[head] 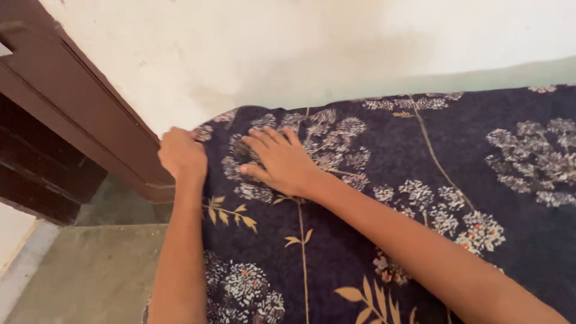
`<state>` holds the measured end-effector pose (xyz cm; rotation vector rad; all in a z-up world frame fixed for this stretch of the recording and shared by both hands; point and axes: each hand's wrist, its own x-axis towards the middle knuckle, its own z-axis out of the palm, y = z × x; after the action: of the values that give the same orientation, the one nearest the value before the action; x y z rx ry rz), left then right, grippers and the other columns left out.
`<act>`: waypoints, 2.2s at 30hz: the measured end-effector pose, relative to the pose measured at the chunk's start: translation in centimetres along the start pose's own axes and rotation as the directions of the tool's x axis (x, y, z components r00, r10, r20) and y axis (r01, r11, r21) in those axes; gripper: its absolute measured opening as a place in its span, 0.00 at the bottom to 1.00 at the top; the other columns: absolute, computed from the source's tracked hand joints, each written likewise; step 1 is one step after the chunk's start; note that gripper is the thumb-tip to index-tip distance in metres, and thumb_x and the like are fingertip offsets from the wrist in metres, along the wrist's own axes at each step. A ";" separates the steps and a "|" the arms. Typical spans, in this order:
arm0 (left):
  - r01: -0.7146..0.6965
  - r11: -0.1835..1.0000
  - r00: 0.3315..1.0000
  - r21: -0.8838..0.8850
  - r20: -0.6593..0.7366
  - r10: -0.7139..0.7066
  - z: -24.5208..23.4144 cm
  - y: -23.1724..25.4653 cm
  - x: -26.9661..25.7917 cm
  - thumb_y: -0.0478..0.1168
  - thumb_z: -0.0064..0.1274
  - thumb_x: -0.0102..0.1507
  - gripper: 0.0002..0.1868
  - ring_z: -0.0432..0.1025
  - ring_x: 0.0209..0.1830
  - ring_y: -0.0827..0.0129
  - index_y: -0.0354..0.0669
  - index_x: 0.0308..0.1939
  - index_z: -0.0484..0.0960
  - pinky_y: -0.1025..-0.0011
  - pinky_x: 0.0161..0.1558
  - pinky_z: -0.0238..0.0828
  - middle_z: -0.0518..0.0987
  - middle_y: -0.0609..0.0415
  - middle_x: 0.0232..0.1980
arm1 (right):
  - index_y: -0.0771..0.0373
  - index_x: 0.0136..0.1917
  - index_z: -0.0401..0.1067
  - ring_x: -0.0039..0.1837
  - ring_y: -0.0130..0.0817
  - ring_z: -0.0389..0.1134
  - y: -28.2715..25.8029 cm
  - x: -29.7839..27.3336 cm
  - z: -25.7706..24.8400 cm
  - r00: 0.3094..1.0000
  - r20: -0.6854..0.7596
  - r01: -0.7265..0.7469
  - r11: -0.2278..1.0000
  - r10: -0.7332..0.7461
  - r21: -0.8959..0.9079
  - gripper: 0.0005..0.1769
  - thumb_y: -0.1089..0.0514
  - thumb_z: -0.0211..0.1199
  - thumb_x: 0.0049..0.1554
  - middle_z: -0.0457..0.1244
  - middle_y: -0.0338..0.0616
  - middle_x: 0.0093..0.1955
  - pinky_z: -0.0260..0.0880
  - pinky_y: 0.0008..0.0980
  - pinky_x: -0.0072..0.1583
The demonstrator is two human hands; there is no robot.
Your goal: The person spreads a dark floral-patterned fabric on a table, smooths it out, and folds it into a compact rectangle. The person repeatedly adjusts and refolds the fabric to achieve a neat final shape.
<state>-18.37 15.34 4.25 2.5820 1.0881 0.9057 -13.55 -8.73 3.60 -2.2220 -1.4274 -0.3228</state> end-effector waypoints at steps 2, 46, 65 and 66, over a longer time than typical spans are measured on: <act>0.062 0.994 0.996 -0.087 -0.053 -0.067 1.8 -1.0 0.7 0.45 0.60 0.64 0.15 0.78 0.47 0.41 0.34 0.43 0.83 0.50 0.49 0.74 0.79 0.35 0.48 | 0.60 0.78 0.58 0.82 0.50 0.47 1.7 -1.0 -0.4 0.997 -0.055 -0.044 0.999 0.045 0.024 0.42 0.28 0.42 0.64 0.52 0.49 0.81 0.42 0.59 0.78; 0.843 0.453 0.367 -0.290 0.926 -0.090 4.6 -7.1 6.3 0.49 0.51 0.67 0.19 0.79 0.37 0.66 0.35 0.49 0.82 0.61 0.40 0.81 0.85 0.47 0.46 | 0.56 0.66 0.71 0.78 0.43 0.54 6.2 -1.2 -1.5 1.000 -0.026 0.017 0.995 -0.014 0.099 0.26 0.41 0.57 0.62 0.60 0.46 0.74 0.46 0.51 0.75; 0.631 0.215 0.713 -0.746 0.666 0.219 5.6 -3.1 8.3 0.29 0.47 0.68 0.30 0.79 0.41 0.69 0.49 0.75 0.68 0.67 0.42 0.81 0.84 0.48 0.50 | 0.56 0.64 0.72 0.76 0.42 0.57 6.1 -0.9 -1.7 0.998 -0.055 0.019 0.993 -0.013 0.114 0.24 0.42 0.60 0.60 0.62 0.44 0.72 0.48 0.49 0.74; 0.683 0.253 0.662 -0.685 0.727 0.181 5.8 -2.6 8.7 0.30 0.48 0.69 0.28 0.80 0.43 0.69 0.42 0.74 0.70 0.67 0.43 0.82 0.84 0.47 0.52 | 0.56 0.64 0.73 0.76 0.42 0.57 6.1 -0.9 -1.7 0.998 -0.054 0.017 0.993 -0.011 0.114 0.24 0.42 0.60 0.60 0.62 0.44 0.72 0.48 0.49 0.74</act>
<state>-11.66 23.57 2.64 1.3028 0.4308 0.1928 -8.33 -12.45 3.04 -2.0970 -1.3986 -0.2948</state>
